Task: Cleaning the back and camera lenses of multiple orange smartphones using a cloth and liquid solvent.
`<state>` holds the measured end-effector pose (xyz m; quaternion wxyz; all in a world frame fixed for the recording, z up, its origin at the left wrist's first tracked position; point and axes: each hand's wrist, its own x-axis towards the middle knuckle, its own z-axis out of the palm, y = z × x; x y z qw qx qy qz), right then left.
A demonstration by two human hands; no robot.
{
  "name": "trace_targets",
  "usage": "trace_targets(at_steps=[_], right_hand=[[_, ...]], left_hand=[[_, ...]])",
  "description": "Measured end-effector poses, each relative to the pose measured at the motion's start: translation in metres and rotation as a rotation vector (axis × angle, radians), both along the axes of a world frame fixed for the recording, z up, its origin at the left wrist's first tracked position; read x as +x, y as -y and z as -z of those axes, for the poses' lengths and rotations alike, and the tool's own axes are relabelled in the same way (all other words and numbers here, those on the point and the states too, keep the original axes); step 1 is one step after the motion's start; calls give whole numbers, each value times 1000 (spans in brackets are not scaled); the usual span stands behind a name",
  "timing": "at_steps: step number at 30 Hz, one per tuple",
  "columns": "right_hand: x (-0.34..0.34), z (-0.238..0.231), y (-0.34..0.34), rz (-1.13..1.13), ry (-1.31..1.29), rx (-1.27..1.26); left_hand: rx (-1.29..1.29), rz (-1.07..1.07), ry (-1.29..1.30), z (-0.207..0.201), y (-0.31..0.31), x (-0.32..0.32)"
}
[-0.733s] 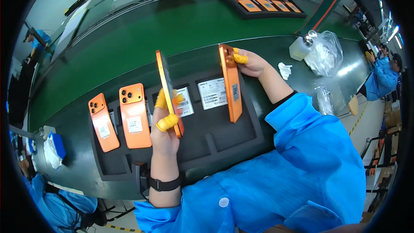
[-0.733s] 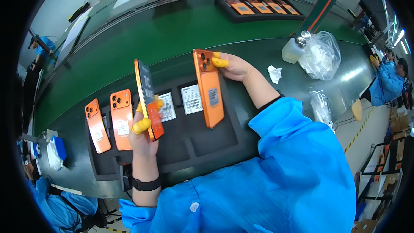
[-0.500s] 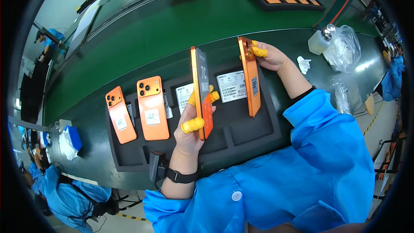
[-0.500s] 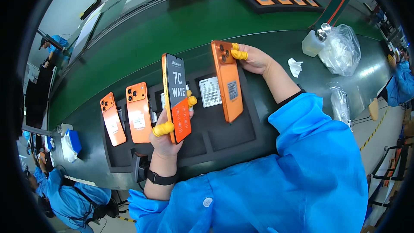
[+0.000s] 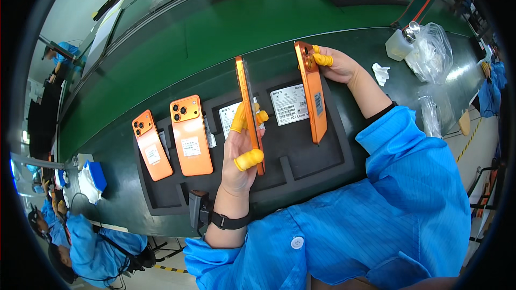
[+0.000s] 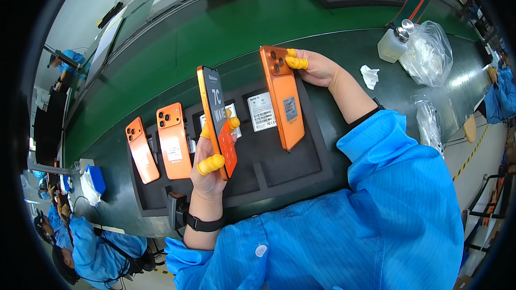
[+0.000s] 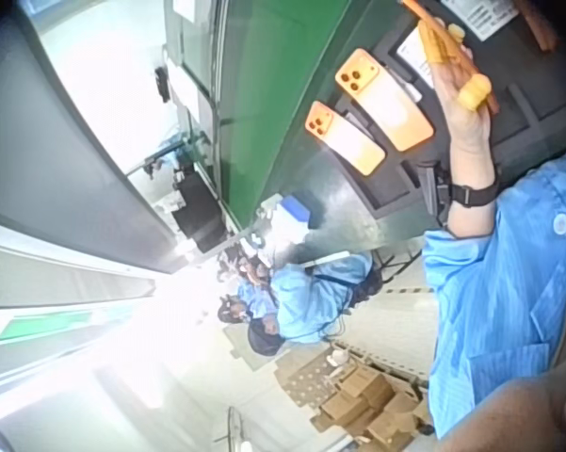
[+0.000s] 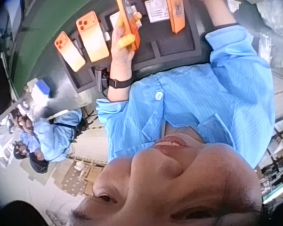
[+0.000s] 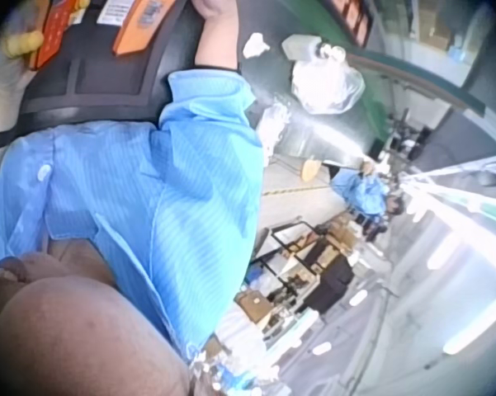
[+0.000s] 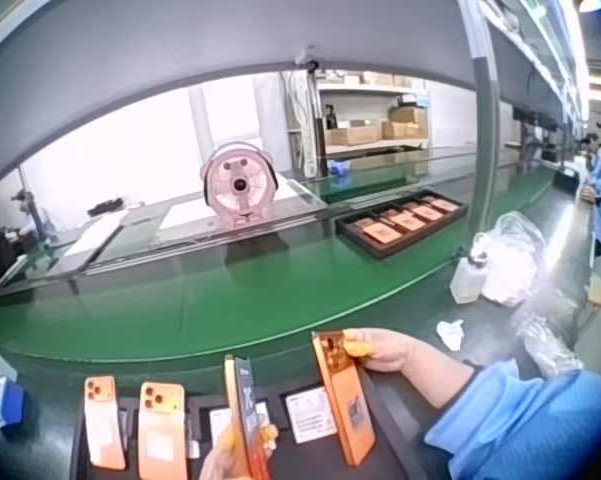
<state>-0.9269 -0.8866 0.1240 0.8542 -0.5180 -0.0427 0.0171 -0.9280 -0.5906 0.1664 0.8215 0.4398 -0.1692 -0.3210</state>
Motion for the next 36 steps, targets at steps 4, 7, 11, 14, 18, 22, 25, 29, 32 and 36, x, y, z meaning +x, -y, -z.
trace_targets(at_steps=[4,7,11,14,18,22,25,29,32,36], right_hand=[[2,3,5,-96,19,54],[0,-1,-1,2,-15,23],[-3,-8,-4,8,-5,-34],[-4,-6,-2,-61,20,-7],[-3,-11,-9,1,-7,-26],[-3,-15,-13,17,-56,-100],[3,-15,-32,190,-115,-381],[2,-22,-41,320,-51,-734],[-1,-27,-39,323,-47,-792],[-5,-34,-30,194,26,-729]], left_hand=[[561,-334,569,16,3,7],[1023,-385,865,9,8,6],[1335,-434,1098,15,10,0],[1332,-466,1112,15,8,1],[1406,-459,1116,13,5,-3],[1430,-504,1227,15,-1,-6],[1541,-421,1208,6,3,-10],[1669,-309,1232,5,4,-11],[1646,-310,1225,3,0,-10],[1401,-362,1115,10,-12,-4]])
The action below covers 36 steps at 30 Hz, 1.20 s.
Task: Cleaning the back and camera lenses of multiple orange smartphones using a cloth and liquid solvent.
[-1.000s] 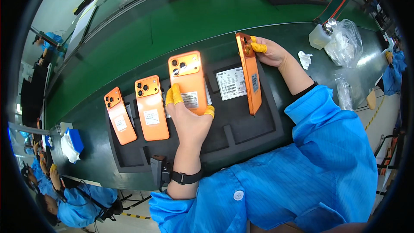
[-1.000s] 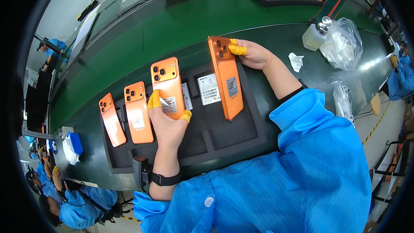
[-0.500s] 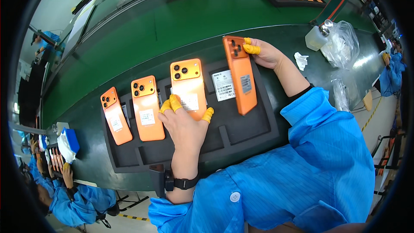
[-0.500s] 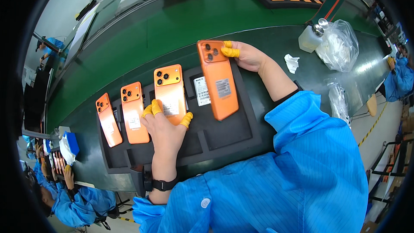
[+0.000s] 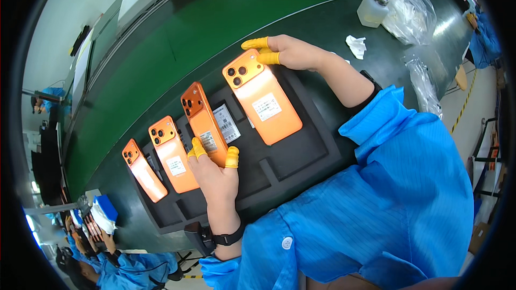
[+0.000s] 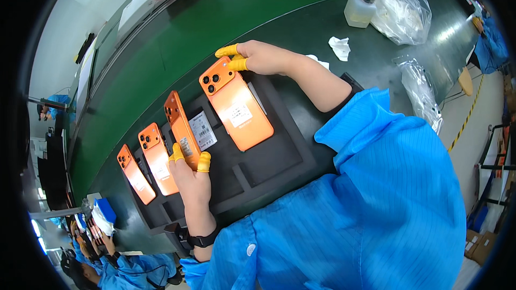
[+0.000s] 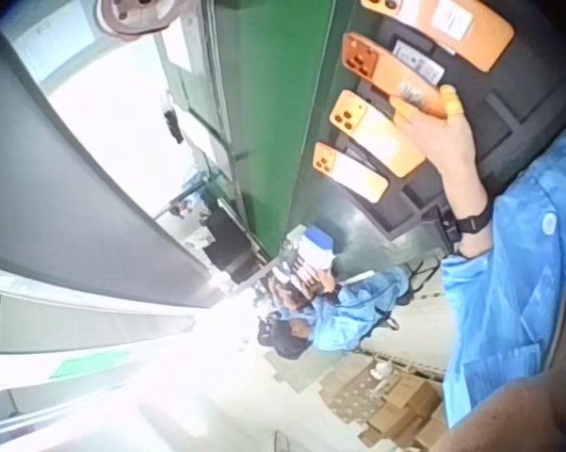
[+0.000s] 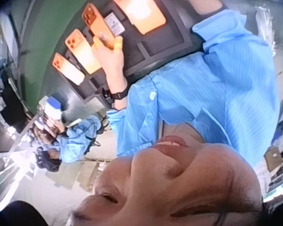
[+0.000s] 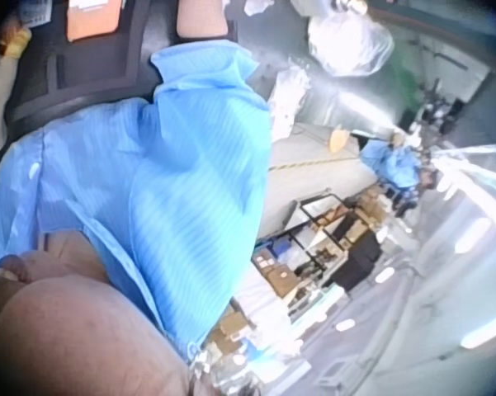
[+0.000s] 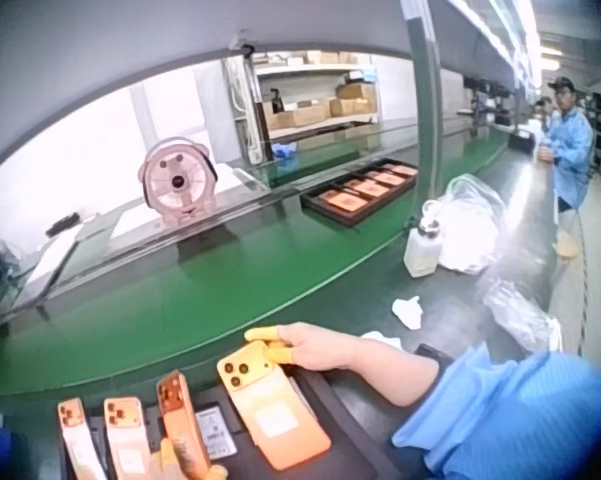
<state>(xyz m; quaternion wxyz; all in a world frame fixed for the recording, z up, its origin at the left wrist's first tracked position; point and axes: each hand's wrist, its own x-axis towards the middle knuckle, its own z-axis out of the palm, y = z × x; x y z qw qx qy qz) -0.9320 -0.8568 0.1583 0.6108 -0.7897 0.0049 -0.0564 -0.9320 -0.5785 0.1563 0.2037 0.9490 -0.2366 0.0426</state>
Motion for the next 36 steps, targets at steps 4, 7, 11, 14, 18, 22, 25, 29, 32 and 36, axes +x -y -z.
trace_targets(at_steps=[4,7,11,14,18,22,25,29,32,36], right_hand=[[-1,-5,-4,53,-18,-146],[-4,-16,-14,95,17,-201],[-8,-34,-31,165,38,-312],[-10,-43,-40,203,31,-313],[-9,-44,-42,215,53,-320],[-9,-42,-41,213,46,-328],[-7,-41,-40,209,54,-328],[-9,-42,-39,204,41,-280],[-8,-42,-37,179,25,-307],[-2,-18,-17,136,30,-377]], left_hand=[[-1,-5,24,2,2,-3],[-13,-10,47,6,1,-1],[37,-37,35,3,2,-3],[33,-47,15,-1,5,-4],[-44,-33,40,4,3,-3],[-11,-53,41,3,3,-4],[37,-52,33,1,3,-5],[-61,-9,109,8,2,-2],[-39,-47,40,0,4,-4],[123,-35,185,5,8,-6]])
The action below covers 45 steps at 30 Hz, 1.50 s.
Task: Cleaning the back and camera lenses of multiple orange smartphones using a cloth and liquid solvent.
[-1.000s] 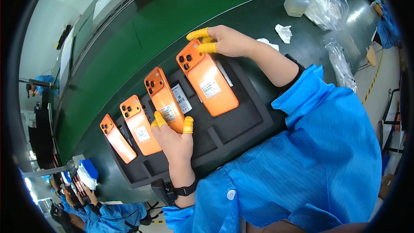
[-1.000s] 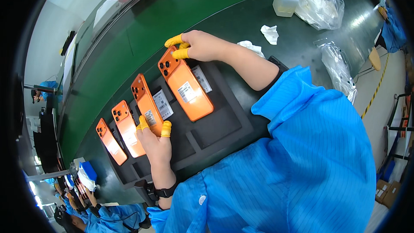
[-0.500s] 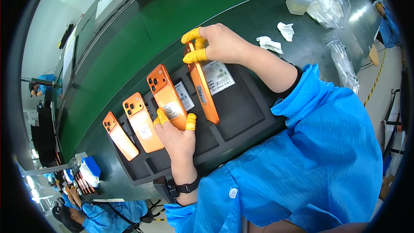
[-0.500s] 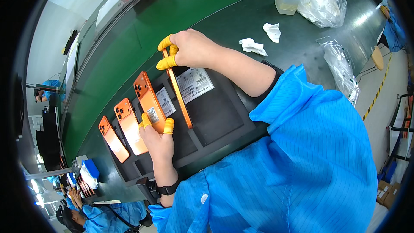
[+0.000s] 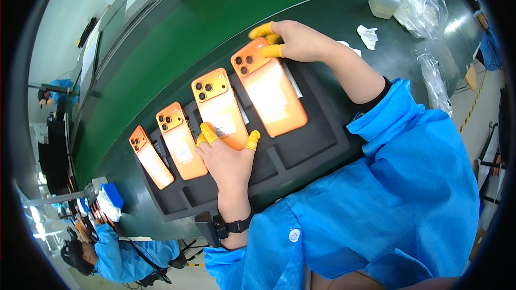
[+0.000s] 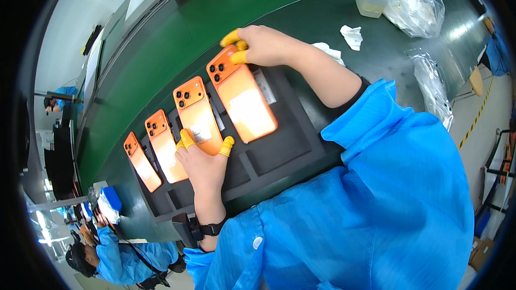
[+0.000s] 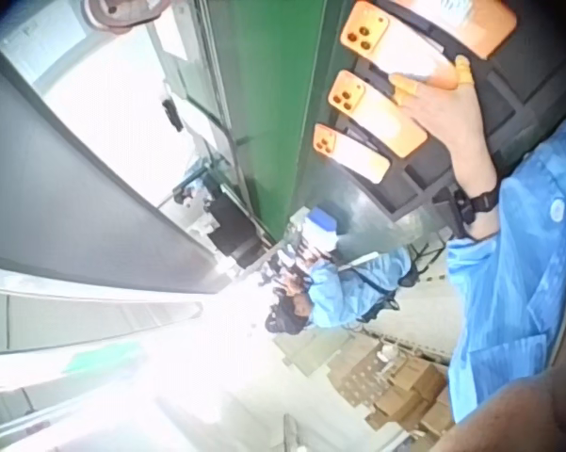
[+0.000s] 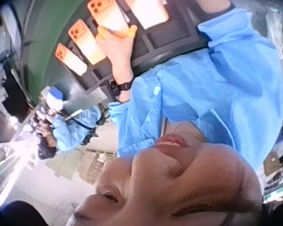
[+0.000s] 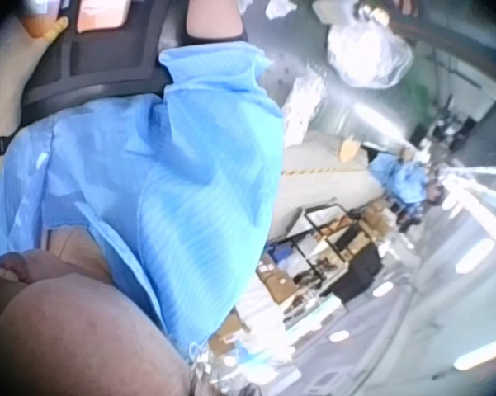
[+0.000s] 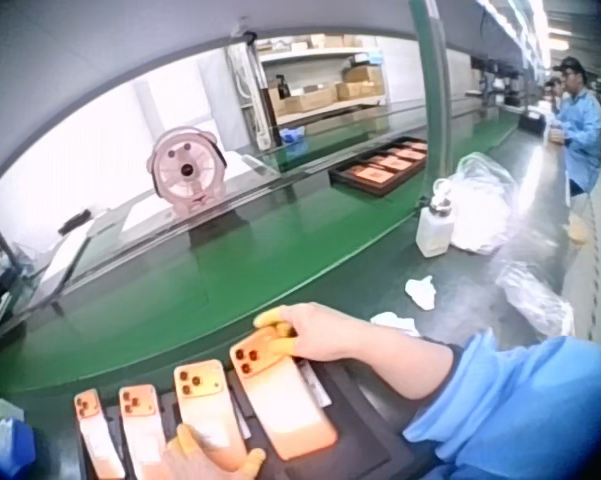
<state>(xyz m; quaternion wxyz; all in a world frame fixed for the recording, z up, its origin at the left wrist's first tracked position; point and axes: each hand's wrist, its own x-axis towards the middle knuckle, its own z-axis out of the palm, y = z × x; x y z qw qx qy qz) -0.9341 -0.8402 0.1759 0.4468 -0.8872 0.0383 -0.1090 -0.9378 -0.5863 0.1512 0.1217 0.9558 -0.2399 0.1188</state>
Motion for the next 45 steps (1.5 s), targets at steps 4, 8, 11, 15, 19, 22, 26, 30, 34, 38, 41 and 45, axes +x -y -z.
trace_targets(at_steps=[4,8,11,15,19,22,26,30,34,38,41,45], right_hand=[[4,9,5,12,-137,177],[9,16,8,-8,-185,394],[8,19,13,-31,-180,575],[9,26,15,-98,-146,715],[2,22,16,-119,-160,745],[1,23,17,-149,-146,838],[3,26,21,-155,-137,896],[1,26,23,-171,-109,946],[2,24,21,-169,-109,945],[2,25,20,-168,-108,947],[3,23,17,-159,-111,929],[3,25,12,-41,-100,730]], left_hand=[[50,53,177,5,-6,1],[153,-62,100,-6,-17,-13],[136,-80,-32,-11,-16,-15],[-50,-108,-86,-8,-14,-14],[-294,-70,-82,-2,-17,-23],[-369,-18,-111,-1,-18,-23],[-313,124,-67,3,-20,-24],[-307,115,-44,3,-17,-24],[-309,136,2,3,-18,-24],[-326,146,-9,7,-20,-21],[-329,70,-90,0,-19,-23],[-450,-108,-206,-4,-17,-22]])
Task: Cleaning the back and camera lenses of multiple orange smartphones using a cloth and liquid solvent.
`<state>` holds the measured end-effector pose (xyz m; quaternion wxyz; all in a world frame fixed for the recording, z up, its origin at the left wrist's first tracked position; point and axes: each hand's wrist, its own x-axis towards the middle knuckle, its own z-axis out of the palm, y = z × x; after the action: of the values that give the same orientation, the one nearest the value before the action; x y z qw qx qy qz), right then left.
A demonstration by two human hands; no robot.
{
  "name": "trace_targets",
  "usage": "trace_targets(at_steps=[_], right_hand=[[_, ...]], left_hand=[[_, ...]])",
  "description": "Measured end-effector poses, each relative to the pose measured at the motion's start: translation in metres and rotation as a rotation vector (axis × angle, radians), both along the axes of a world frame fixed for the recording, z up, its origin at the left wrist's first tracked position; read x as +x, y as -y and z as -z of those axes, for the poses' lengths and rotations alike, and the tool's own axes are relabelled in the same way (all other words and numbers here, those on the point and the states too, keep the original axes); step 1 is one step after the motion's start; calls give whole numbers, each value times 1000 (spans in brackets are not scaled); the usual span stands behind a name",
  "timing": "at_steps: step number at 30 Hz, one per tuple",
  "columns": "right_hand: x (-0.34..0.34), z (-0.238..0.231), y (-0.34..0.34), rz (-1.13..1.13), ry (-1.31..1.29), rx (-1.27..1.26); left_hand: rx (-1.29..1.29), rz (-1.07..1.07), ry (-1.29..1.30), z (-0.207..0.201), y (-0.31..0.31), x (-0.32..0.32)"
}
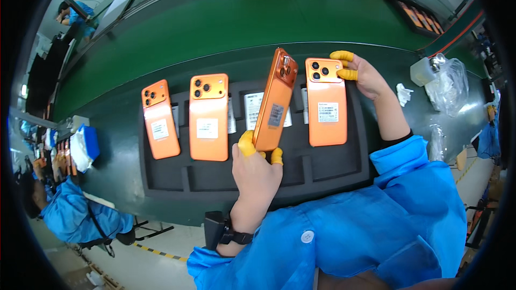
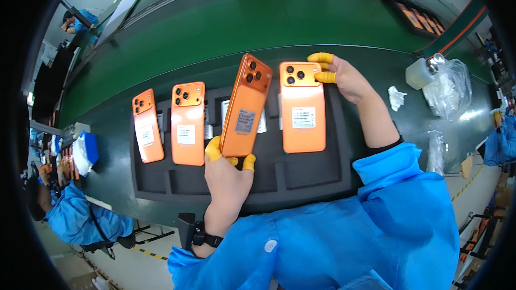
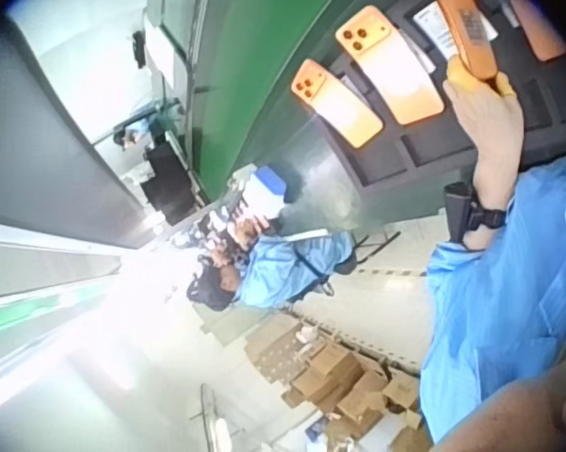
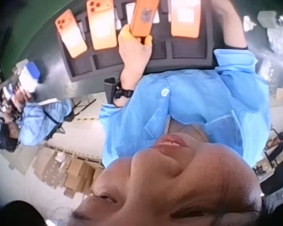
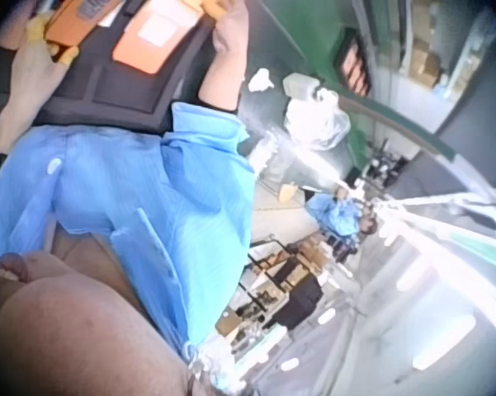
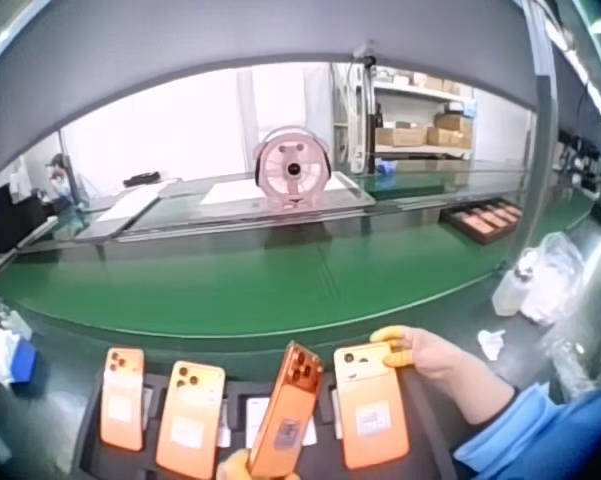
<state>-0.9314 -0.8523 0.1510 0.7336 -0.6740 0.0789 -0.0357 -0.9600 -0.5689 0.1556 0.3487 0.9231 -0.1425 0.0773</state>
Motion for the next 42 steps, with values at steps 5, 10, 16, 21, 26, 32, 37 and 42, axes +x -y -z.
trace_targets(at_steps=[5,10,16,21,26,32,37,42], right_hand=[[-1,3,-4,79,-8,-165],[3,7,-3,215,43,-134],[4,3,-9,201,-13,-263],[2,-1,-15,194,-52,-352],[3,4,-13,154,-52,-339],[4,3,-15,157,-68,-340],[4,5,-13,171,-16,-345],[-1,5,-13,380,196,-829]], left_hand=[[483,-7,-178,-22,-17,19],[428,-203,163,-24,-42,26],[692,-86,124,-3,-70,29],[607,-43,136,-12,-86,40],[242,21,21,-3,-112,48],[140,32,22,-2,-113,48],[69,36,28,0,-114,50],[17,19,15,0,-113,50]])
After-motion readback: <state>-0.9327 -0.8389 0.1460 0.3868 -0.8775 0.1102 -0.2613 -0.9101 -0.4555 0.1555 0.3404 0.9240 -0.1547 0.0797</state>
